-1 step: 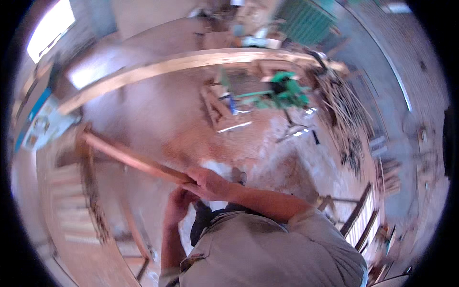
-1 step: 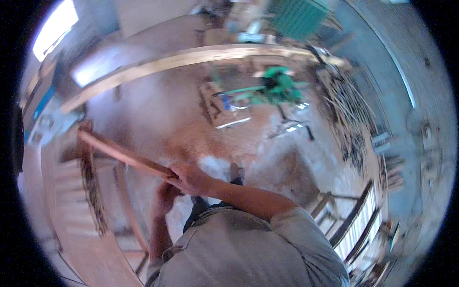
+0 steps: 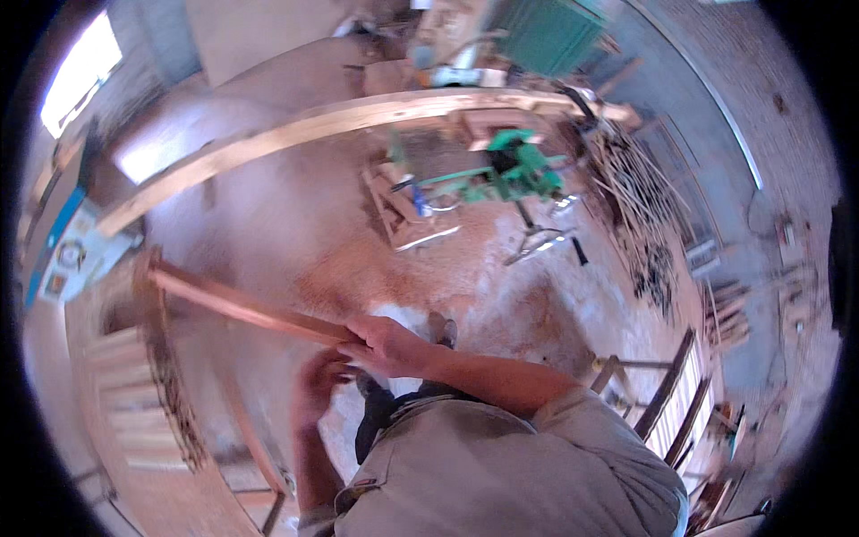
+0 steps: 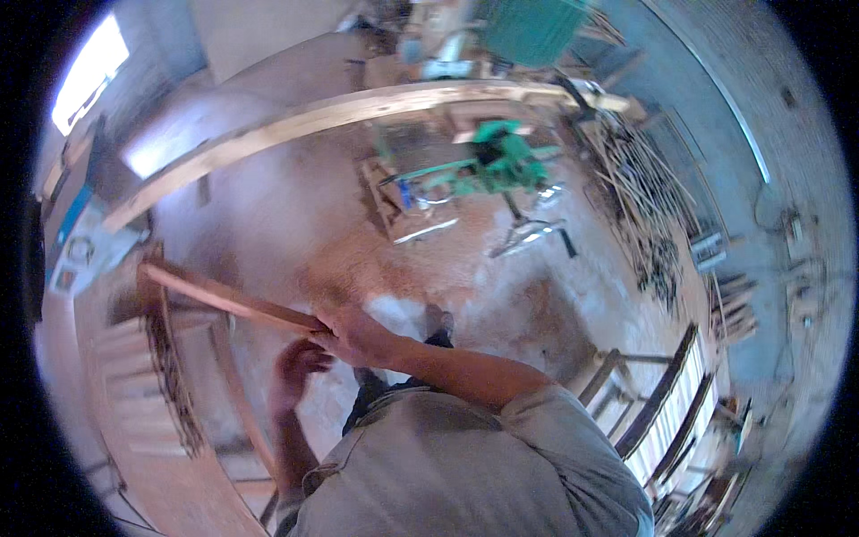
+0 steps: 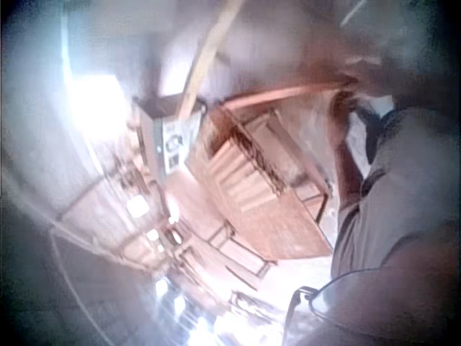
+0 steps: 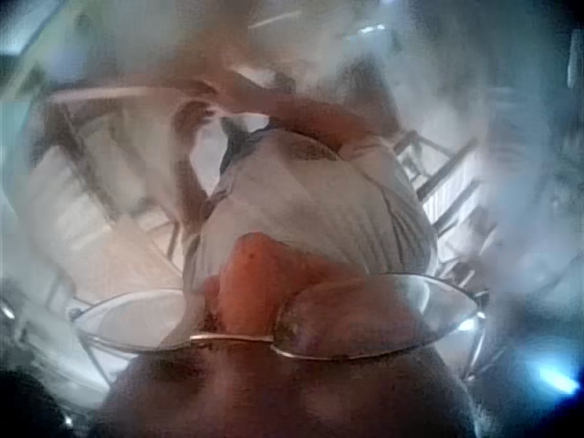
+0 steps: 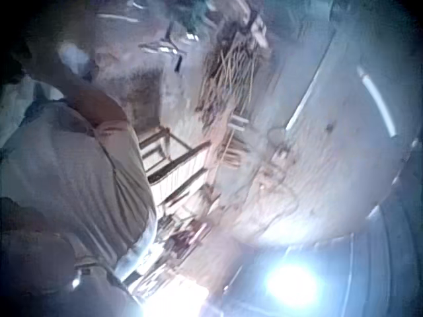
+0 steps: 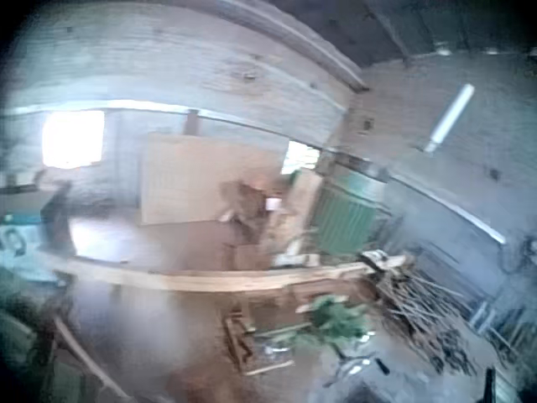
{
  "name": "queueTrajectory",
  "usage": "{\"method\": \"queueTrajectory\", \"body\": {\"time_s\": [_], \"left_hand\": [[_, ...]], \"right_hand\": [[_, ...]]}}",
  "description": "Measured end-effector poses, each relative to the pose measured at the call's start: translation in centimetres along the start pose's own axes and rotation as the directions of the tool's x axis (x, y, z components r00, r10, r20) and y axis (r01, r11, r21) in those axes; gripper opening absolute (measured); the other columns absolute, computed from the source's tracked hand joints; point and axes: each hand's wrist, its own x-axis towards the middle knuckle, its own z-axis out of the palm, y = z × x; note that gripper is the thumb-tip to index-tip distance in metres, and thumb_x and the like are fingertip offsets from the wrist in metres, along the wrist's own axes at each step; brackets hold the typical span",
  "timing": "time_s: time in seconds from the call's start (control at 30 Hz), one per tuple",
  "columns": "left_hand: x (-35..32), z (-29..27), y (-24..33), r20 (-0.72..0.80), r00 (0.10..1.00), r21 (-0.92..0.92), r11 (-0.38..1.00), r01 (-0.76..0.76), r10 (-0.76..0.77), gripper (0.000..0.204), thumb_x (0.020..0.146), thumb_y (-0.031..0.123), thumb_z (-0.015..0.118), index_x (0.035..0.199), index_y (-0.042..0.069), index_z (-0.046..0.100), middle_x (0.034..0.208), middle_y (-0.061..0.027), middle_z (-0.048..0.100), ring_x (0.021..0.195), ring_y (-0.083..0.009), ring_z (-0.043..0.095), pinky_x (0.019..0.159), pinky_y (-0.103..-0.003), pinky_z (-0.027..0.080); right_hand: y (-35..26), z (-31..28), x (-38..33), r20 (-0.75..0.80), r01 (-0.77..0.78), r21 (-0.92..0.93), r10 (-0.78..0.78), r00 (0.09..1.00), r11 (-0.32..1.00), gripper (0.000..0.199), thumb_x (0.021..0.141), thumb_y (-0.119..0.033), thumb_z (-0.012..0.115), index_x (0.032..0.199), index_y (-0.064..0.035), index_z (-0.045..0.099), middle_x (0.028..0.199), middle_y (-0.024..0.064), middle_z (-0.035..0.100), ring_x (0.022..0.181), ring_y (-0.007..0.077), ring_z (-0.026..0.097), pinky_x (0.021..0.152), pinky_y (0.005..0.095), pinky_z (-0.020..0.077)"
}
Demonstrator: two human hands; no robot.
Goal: The person repeatedly picks up thin wooden strips from a stack and feeds them through a green spindle shaper machine. They guide the wood with both hands to smooth the edges, then place the finished pieces onto a nearby table. The process is repeated continuously for multiple strips.
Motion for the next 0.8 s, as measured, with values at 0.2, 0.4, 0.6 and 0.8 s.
{"method": "queueTrajectory", "body": {"time_s": [0.2,0.4,0.6,0.8], "left_hand": [[7.1,0.6,5.9,-0.442,0.808,-0.070,0.883,-0.464,0.389,0.049,0.090,0.043,0.047,0.123,0.006,0.048,0.113,-0.0051,0.056,0.100,-0.0173,0.055,0.078,-0.032,0.048],[13.7,9.5,6.1,-0.521,0.755,0.162,0.915,-0.370,0.397,0.012,0.087,0.017,0.053,0.095,0.008,0.054,0.082,0.0000,0.055,0.073,-0.0128,0.051,0.063,-0.026,0.044],[17.8,10.6,7.6,-0.289,0.836,0.152,0.884,-0.442,0.467,0.028,0.092,0.027,0.050,0.110,0.005,0.054,0.104,-0.0058,0.060,0.092,-0.0176,0.056,0.073,-0.030,0.046],[28.1,7.8,9.1,-0.510,0.747,-0.019,0.862,-0.506,0.427,0.030,0.093,0.024,0.049,0.114,0.004,0.052,0.113,-0.0069,0.057,0.103,-0.0206,0.053,0.094,-0.032,0.042]], "right_hand": [[4.5,-13.8,-6.4,0.124,-0.157,-0.139,0.174,0.977,0.978,0.026,0.087,-0.029,0.055,0.095,-0.0038,0.055,0.083,0.0190,0.060,0.079,0.0352,0.060,0.068,0.0434,0.0449],[7.5,-26.0,-10.8,0.144,-0.182,-0.176,0.209,0.967,0.967,0.027,0.085,-0.030,0.057,0.096,-0.0056,0.057,0.086,0.0187,0.060,0.080,0.0333,0.060,0.070,0.0424,0.0460],[10.5,-36.0,-15.2,-0.504,-0.015,0.025,0.026,0.863,1.000,0.022,0.082,-0.009,0.062,0.101,0.0008,0.058,0.090,0.0123,0.062,0.083,0.0219,0.061,0.073,0.0317,0.0491],[16.3,-38.5,-19.4,-0.602,-0.145,0.431,0.403,0.690,0.891,0.016,0.088,-0.010,0.055,0.097,0.0026,0.059,0.082,0.0072,0.063,0.071,0.0109,0.059,0.065,0.0232,0.0476]]}}
